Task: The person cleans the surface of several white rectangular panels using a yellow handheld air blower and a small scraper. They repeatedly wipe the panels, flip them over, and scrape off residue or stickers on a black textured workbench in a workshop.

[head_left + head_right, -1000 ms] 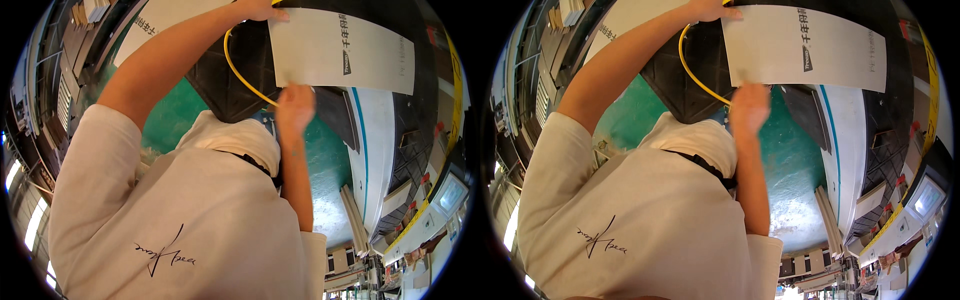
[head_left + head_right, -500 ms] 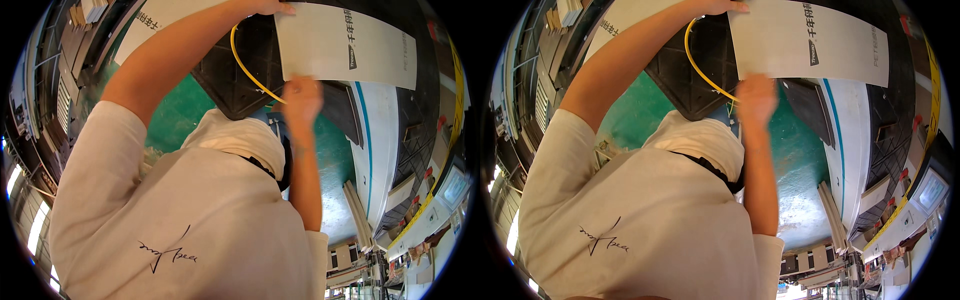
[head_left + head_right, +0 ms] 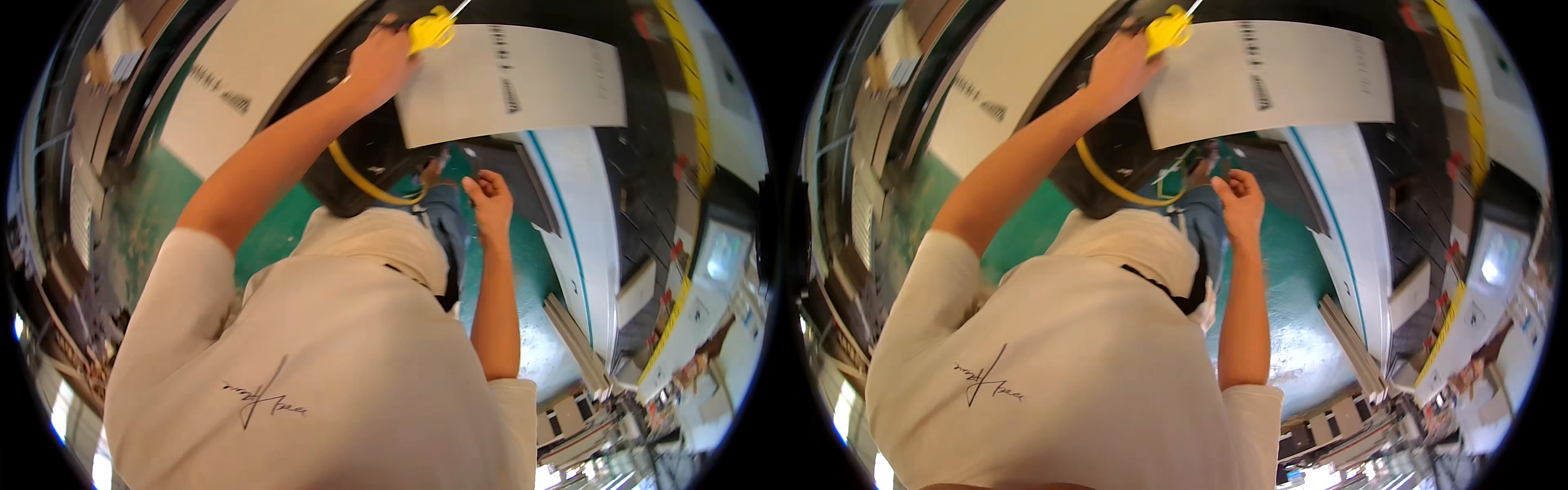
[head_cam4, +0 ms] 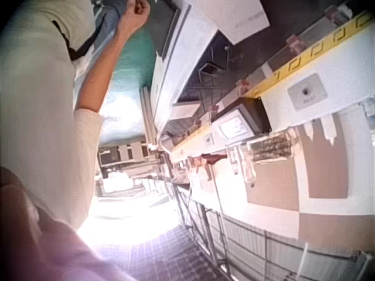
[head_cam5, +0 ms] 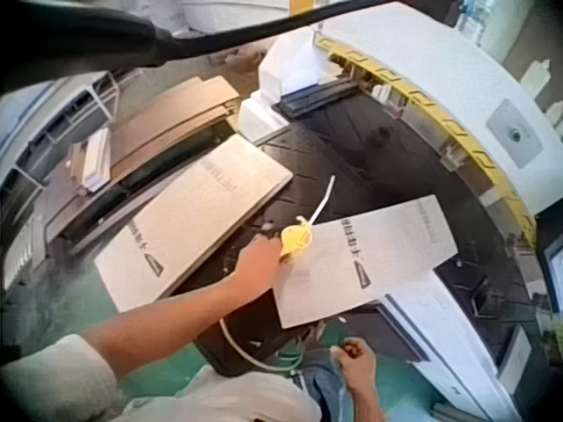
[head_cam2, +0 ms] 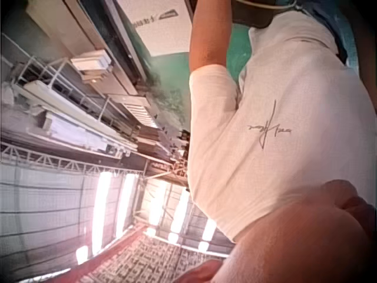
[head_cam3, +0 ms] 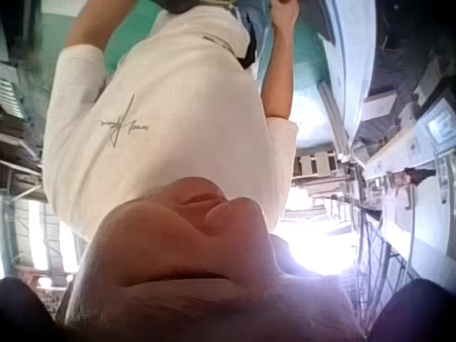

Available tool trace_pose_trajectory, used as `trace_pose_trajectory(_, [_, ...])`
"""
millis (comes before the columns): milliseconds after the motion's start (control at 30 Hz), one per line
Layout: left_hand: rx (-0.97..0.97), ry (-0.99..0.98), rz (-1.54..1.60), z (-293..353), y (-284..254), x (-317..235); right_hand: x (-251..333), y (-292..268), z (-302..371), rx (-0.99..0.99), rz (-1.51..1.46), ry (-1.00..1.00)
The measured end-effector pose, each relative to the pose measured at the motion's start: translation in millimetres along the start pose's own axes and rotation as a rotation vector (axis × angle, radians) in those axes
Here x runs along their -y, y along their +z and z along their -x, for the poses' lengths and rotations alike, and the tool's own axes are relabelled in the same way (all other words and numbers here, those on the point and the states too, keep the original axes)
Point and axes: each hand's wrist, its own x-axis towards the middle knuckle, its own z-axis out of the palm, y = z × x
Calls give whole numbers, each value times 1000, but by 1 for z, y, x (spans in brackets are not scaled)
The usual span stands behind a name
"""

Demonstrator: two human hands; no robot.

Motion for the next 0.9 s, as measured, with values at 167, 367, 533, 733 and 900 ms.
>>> trace_pose_trajectory(167, [461, -53, -10, 43, -3, -80, 14, -46, -49, -94, -607, 21])
trace_pose_trajectory(367, [500, 137, -67, 48, 8, -136, 43, -55, -111, 71, -1069, 77])
trace_pose_trajectory(533, [549, 122, -238, 41, -5, -157, 94, -71, -92, 99, -1003, 166])
trace_pose_trajectory(733, [619, 134, -130, -17, -118, -192, 158, -111, -50, 274, -942, -90])
trace_pose_trajectory(900, [661, -194, -72, -95, -165, -168, 162, -127, -97, 342, -846, -123])
